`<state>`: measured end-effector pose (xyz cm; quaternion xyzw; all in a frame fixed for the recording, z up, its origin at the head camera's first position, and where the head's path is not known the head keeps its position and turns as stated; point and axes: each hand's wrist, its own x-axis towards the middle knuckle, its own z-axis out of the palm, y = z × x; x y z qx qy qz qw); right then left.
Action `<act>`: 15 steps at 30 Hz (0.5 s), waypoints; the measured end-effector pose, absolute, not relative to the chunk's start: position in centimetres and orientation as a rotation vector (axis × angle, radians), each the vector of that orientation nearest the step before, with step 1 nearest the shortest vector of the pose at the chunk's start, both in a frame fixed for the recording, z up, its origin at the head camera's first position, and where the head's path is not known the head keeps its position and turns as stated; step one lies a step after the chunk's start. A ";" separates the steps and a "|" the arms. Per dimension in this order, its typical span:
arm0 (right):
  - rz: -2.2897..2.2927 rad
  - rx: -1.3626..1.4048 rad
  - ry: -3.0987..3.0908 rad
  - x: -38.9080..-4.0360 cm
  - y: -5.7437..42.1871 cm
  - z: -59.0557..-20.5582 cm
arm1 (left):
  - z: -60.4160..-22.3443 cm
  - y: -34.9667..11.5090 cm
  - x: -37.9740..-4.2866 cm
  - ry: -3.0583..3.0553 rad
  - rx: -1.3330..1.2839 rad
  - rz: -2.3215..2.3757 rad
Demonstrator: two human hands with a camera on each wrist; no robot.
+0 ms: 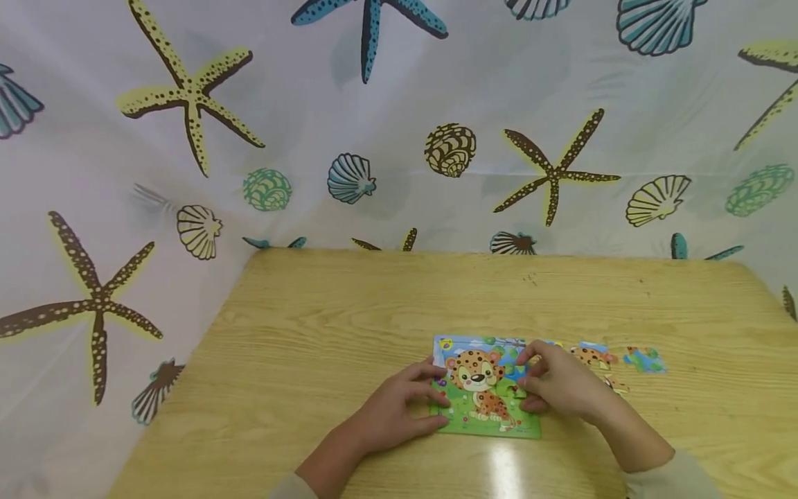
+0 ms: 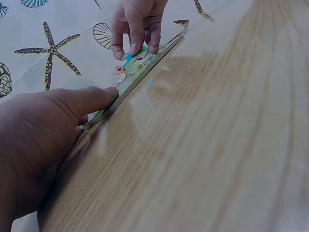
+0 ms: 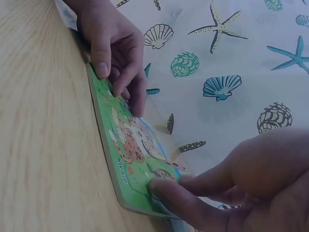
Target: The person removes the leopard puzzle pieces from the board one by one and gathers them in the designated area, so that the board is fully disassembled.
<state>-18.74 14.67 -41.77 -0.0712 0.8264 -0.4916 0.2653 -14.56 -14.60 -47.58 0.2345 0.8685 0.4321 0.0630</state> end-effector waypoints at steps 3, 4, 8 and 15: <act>-1.368 -0.223 2.169 -19.0 15.0 -41.7 | -47.5 -14.6 -14.6 2.630 0.716 1.304; -1.376 -0.230 2.153 -19.1 15.1 -41.7 | -47.4 -14.7 -14.6 2.629 0.721 1.307; -1.400 -0.256 2.093 -19.5 15.6 -41.4 | -47.3 -14.7 -14.6 2.629 0.715 1.296; -1.443 -0.312 2.044 -20.3 17.4 -40.6 | -47.5 -14.6 -14.6 2.636 0.718 1.291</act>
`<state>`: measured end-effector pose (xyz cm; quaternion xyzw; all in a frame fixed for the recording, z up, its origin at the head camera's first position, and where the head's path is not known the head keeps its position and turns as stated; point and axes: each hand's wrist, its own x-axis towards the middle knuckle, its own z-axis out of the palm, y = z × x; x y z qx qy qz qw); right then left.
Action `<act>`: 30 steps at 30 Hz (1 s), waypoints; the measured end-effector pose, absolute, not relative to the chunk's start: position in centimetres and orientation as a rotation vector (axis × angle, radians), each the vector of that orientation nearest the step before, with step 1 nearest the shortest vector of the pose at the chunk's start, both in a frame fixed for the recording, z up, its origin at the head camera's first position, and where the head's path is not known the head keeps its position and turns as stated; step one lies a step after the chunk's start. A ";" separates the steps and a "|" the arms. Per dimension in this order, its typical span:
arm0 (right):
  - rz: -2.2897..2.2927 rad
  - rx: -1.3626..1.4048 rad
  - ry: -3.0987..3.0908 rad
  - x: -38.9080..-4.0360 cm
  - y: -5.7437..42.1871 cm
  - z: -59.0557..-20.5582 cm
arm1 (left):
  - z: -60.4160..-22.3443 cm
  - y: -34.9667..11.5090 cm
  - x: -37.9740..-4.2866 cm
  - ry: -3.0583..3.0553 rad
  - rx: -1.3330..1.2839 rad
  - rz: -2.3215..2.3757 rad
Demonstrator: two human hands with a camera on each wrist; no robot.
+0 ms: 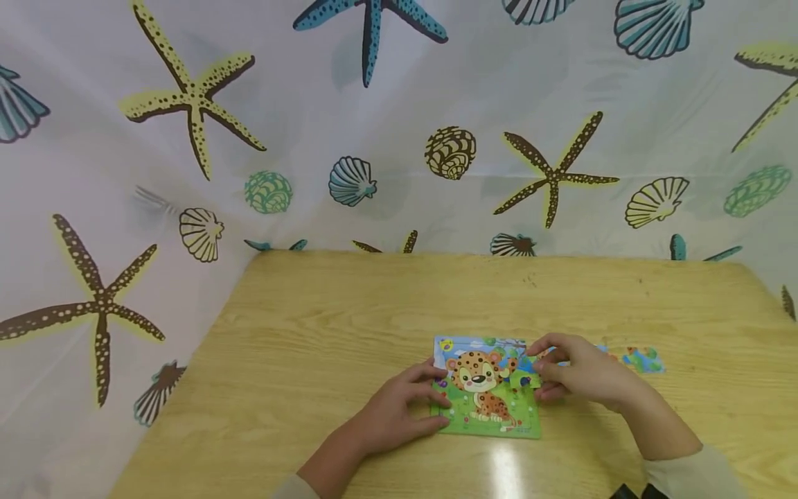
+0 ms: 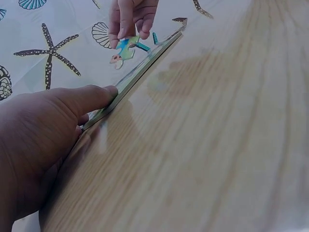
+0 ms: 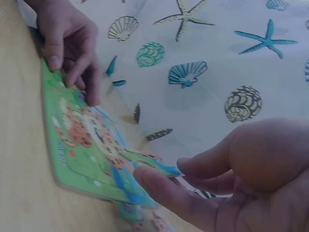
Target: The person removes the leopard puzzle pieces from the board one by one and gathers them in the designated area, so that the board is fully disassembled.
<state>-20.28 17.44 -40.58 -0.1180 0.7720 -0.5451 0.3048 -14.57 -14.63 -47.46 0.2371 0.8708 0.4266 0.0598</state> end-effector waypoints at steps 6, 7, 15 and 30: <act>-1.428 -0.316 2.069 -20.9 19.7 -40.3 | -47.6 -14.2 -14.6 2.620 0.748 1.305; -1.427 -0.318 2.071 -21.0 20.1 -40.2 | -47.6 -14.2 -14.7 2.621 0.744 1.299; -1.443 -0.364 2.056 -22.0 23.3 -40.0 | -47.8 -14.2 -14.9 2.618 0.748 1.287; -1.359 -0.312 2.157 -23.4 28.2 -39.3 | -48.2 -14.4 -14.9 2.672 0.744 1.281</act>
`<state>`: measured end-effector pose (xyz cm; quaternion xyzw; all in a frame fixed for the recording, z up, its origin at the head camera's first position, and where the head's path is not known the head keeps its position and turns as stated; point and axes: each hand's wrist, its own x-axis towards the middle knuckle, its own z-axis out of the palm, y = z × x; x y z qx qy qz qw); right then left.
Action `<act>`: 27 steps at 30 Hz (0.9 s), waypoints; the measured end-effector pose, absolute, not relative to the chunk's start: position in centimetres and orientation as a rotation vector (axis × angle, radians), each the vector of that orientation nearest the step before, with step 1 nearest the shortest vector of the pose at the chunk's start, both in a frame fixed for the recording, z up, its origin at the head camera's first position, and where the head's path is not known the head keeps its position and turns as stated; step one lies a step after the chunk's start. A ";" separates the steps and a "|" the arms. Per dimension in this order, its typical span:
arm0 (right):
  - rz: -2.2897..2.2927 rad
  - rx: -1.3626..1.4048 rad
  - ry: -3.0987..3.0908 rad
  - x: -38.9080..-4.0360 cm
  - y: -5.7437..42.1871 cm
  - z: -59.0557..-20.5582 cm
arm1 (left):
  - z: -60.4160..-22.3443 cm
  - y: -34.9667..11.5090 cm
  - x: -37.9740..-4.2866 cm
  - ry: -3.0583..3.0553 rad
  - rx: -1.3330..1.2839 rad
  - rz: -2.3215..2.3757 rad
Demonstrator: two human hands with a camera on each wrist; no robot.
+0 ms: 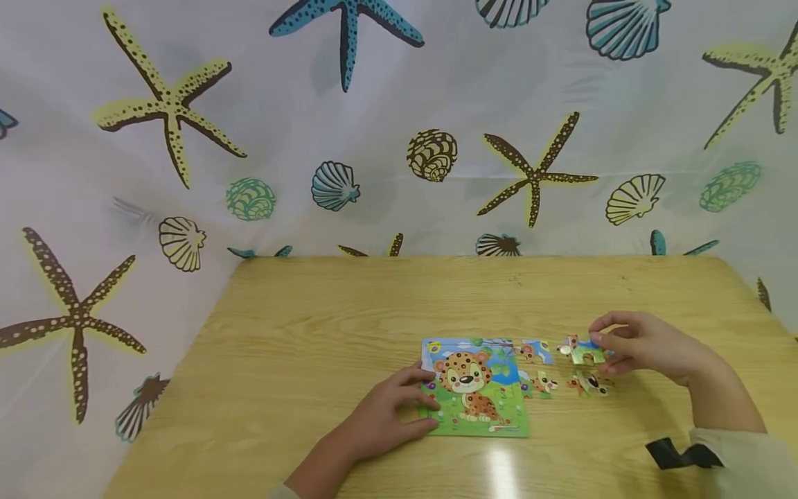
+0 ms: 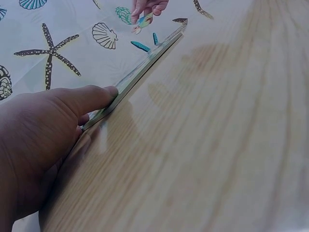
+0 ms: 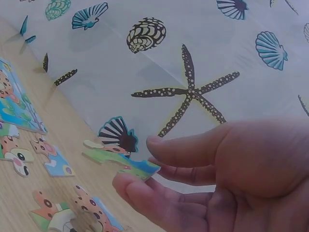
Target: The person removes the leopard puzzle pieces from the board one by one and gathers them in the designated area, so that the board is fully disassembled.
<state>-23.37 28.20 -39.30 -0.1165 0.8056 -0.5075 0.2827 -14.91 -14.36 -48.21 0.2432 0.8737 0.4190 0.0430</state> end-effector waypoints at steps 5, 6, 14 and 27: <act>-1.335 -0.289 2.196 -23.8 29.0 -39.6 | -47.9 -14.6 -14.6 2.668 0.726 1.306; -1.329 -0.286 2.203 -23.9 29.3 -39.7 | -47.8 -14.5 -14.6 2.666 0.729 1.308; -1.290 -0.320 2.215 -23.7 31.9 -40.0 | -47.7 -14.2 -14.8 2.634 0.745 1.323; -1.189 -0.235 2.261 -23.1 35.6 -40.3 | -47.8 -14.2 -14.8 2.634 0.751 1.329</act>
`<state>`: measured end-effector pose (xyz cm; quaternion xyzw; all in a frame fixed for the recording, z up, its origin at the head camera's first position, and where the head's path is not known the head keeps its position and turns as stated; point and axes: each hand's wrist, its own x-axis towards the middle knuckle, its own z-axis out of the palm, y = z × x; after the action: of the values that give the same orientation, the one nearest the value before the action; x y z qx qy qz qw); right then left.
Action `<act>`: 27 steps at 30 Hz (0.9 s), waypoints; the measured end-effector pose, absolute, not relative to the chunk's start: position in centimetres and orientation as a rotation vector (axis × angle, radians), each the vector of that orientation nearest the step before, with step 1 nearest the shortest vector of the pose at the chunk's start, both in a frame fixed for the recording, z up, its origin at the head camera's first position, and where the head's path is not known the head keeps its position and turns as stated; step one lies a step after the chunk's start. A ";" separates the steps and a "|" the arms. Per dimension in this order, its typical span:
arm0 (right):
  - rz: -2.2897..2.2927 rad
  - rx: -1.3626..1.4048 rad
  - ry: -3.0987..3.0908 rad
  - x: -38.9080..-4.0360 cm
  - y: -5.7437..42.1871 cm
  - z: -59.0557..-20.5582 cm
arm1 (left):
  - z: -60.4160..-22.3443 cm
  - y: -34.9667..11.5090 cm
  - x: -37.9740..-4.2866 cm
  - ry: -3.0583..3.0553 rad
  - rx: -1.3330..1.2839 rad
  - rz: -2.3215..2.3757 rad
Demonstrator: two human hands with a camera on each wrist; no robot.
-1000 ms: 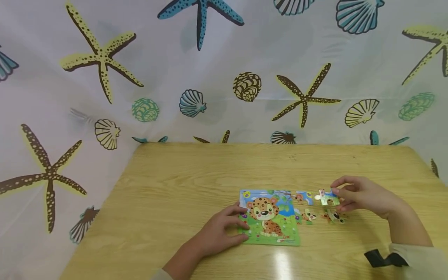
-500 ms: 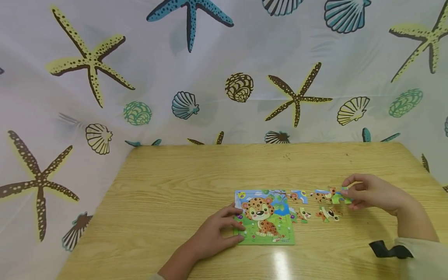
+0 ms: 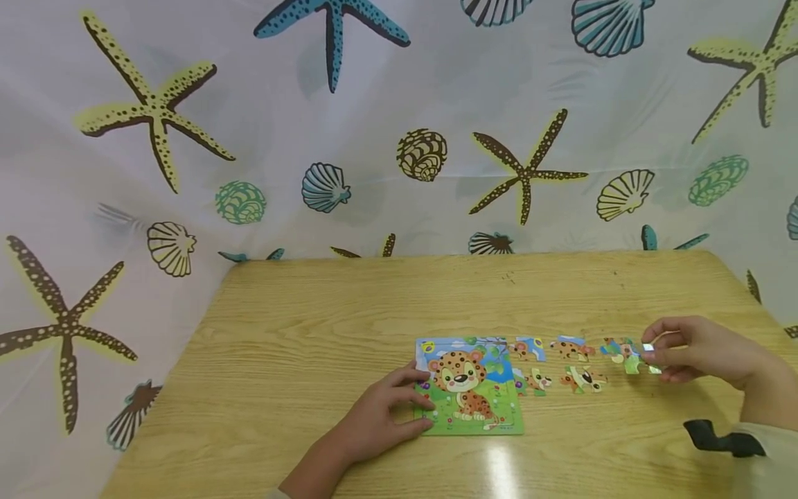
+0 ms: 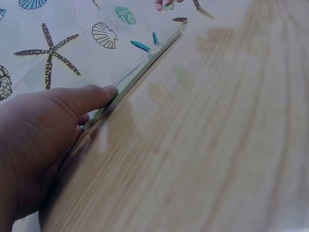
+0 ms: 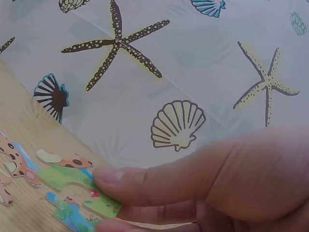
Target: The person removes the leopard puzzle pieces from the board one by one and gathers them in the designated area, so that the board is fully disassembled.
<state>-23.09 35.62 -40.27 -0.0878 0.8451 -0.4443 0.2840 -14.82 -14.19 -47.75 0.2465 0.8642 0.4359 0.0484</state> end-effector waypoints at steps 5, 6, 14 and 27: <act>-1.167 -0.220 2.202 -23.0 35.9 -40.3 | -47.8 -14.1 -14.8 2.635 0.759 1.330; -1.162 -0.219 2.188 -23.0 35.9 -40.4 | -47.8 -14.1 -14.8 2.637 0.759 1.332; -1.130 -0.236 2.138 -23.2 35.9 -41.4 | -47.8 -14.1 -14.8 2.641 0.752 1.324; -0.909 0.013 2.318 -22.9 33.9 -41.0 | -47.6 -14.1 -14.7 2.639 0.750 1.324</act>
<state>-22.87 33.87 -41.01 0.0051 0.8820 -0.3459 0.3201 -14.69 -14.05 -47.63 0.2460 0.8654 0.4340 0.0475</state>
